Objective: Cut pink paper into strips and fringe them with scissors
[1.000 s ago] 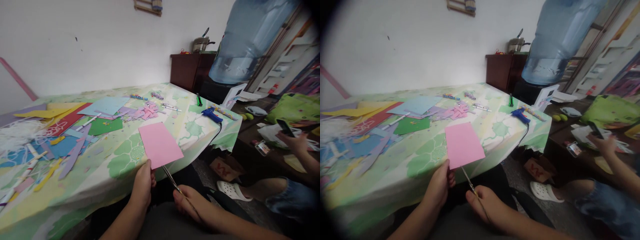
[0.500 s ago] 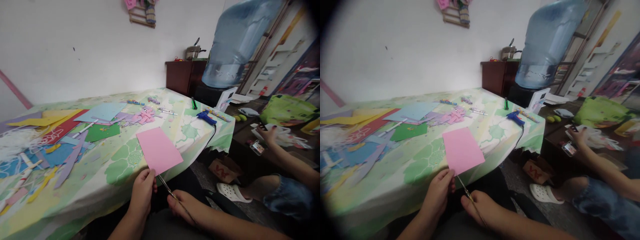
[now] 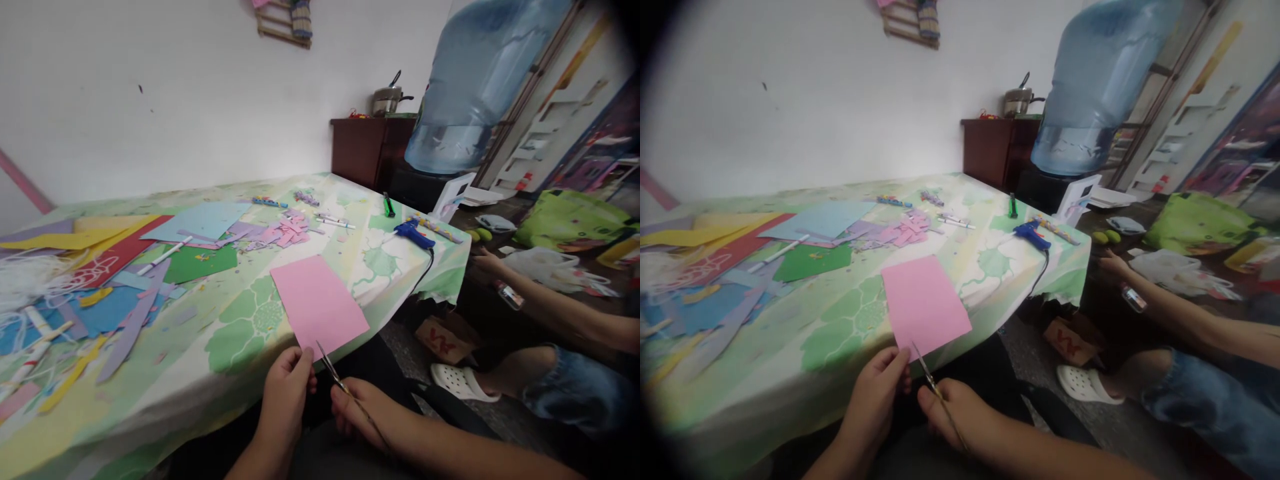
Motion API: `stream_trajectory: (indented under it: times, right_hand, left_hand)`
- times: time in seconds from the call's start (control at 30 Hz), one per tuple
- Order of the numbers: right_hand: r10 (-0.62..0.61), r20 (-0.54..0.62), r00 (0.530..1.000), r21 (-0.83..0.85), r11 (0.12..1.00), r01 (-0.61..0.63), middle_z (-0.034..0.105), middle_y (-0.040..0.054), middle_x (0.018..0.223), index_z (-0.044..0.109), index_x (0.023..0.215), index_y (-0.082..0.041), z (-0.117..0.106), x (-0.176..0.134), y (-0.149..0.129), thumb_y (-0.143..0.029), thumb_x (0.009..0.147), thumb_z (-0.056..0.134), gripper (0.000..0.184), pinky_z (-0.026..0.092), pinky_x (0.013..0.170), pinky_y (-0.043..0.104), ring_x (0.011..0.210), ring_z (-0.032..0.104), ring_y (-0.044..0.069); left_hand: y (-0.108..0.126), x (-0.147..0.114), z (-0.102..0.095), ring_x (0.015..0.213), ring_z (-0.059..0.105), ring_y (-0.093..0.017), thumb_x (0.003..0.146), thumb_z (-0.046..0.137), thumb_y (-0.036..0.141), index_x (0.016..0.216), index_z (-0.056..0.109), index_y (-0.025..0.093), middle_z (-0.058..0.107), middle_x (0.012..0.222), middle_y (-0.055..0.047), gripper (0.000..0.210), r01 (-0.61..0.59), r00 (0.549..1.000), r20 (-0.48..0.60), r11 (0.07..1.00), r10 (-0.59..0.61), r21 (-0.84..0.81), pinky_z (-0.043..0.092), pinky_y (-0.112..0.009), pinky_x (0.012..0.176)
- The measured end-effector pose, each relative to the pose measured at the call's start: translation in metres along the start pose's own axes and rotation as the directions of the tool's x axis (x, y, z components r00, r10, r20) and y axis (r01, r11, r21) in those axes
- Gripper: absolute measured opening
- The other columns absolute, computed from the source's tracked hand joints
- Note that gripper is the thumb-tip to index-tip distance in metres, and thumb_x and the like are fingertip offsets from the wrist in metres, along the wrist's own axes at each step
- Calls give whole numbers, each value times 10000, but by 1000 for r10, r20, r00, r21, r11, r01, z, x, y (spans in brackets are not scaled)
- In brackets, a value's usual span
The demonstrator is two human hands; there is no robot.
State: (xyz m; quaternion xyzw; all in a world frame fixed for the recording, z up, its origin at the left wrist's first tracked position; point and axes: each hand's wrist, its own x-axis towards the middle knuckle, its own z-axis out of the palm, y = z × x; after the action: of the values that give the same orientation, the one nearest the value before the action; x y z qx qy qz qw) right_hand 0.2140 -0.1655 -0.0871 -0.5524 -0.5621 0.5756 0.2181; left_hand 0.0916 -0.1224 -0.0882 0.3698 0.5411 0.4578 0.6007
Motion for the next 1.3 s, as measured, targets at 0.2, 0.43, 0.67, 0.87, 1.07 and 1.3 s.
stream_trajectory:
  times: [0.2,0.43,0.67,0.87,1.07,1.3]
  right_hand:
    - [26,-15,1000,76,997,-25,443,7,567,417,669,-138,5,6,0,-654,653,214,555,330,456,210,468,384,71]
    - [0,-7,1000,67,998,1,449,9,568,427,701,-133,2,7,0,-634,678,203,549,331,465,203,477,393,72]
    - [5,7,1000,82,997,-6,444,5,541,442,696,-132,3,12,2,-668,646,194,593,314,441,199,461,390,73]
    - [15,16,1000,142,990,-17,440,8,547,434,702,-128,6,17,7,-695,610,216,615,308,430,202,452,385,70]
    - [30,2,1000,81,996,-30,426,14,536,429,655,-127,3,15,-5,-729,571,177,658,298,429,205,456,375,74]
    - [-35,3,999,-43,998,36,421,7,554,442,672,-130,-1,12,-6,-681,641,170,616,262,410,192,457,335,66]
  left_hand:
    - [1,0,-1,367,361,-55,600,550,323,498,453,148,392,395,66,224,35,999,23,999,-35,19,285,-174,380]
    - [-1,3,-1,366,351,-56,614,527,319,513,466,148,384,388,67,207,41,998,34,996,-44,83,276,-174,378]
    - [-1,6,-3,369,347,-60,611,520,334,535,488,145,388,389,64,206,49,997,51,993,-55,107,268,-177,380]
    - [0,7,-4,371,342,-60,617,505,313,566,489,145,387,390,64,176,59,997,40,990,-65,130,268,-176,377]
    - [0,8,-3,368,341,-58,623,498,304,611,511,138,386,389,65,168,70,996,47,988,-77,138,266,-175,373]
    - [4,8,-3,361,333,-58,618,490,277,622,517,131,375,386,68,148,85,995,47,990,-91,110,271,-176,364]
